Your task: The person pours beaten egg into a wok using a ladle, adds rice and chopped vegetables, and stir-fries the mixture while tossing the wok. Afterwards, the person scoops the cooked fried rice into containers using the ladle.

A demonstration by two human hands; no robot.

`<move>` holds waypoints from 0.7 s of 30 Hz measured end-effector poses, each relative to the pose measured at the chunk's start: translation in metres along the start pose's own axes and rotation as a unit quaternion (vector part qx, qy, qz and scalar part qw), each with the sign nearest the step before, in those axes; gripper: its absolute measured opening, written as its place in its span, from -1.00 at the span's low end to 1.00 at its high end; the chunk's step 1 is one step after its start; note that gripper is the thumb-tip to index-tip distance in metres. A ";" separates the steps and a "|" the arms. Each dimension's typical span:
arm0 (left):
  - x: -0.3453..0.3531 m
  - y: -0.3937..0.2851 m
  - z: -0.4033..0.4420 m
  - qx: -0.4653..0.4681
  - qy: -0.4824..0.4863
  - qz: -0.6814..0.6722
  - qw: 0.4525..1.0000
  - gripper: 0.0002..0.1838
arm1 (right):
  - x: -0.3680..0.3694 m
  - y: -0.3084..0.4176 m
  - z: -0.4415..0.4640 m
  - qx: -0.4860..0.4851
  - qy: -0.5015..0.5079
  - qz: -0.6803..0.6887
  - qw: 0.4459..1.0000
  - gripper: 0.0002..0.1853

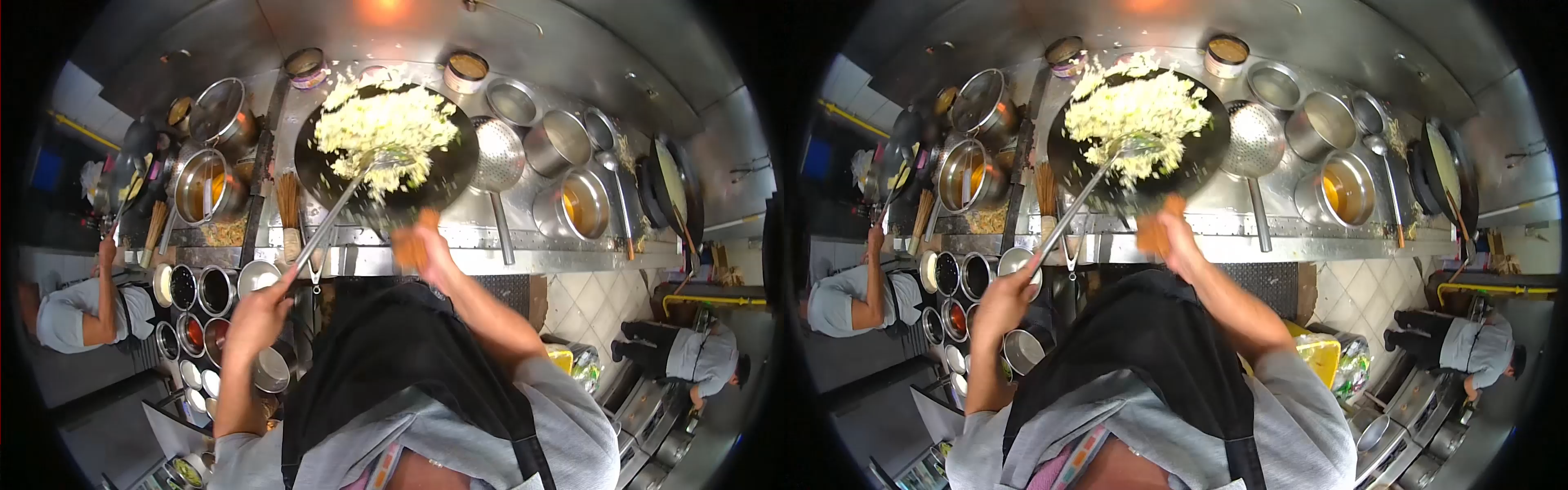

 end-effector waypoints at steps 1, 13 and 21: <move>-0.007 -0.008 -0.003 -0.036 0.033 0.014 0.999 -0.37 | 0.010 0.016 0.028 -0.019 0.010 0.034 0.999 -0.58; 0.031 -0.007 0.013 0.067 -0.040 0.006 0.997 -0.30 | -0.049 -0.051 0.030 -0.095 0.043 -0.064 0.993 -0.56; 0.078 0.045 0.075 0.067 -0.063 0.089 0.992 -0.31 | -0.008 -0.014 0.039 -0.060 0.037 -0.018 0.997 -0.57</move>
Point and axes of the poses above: each hand's wrist, its own z-axis towards the middle knuckle, its own x-axis out of the palm, y = z × x, the point moved 6 cm from there along z, towards the middle knuckle, and after that the axes turned 15 degrees about -z, right-handed, at the moved point
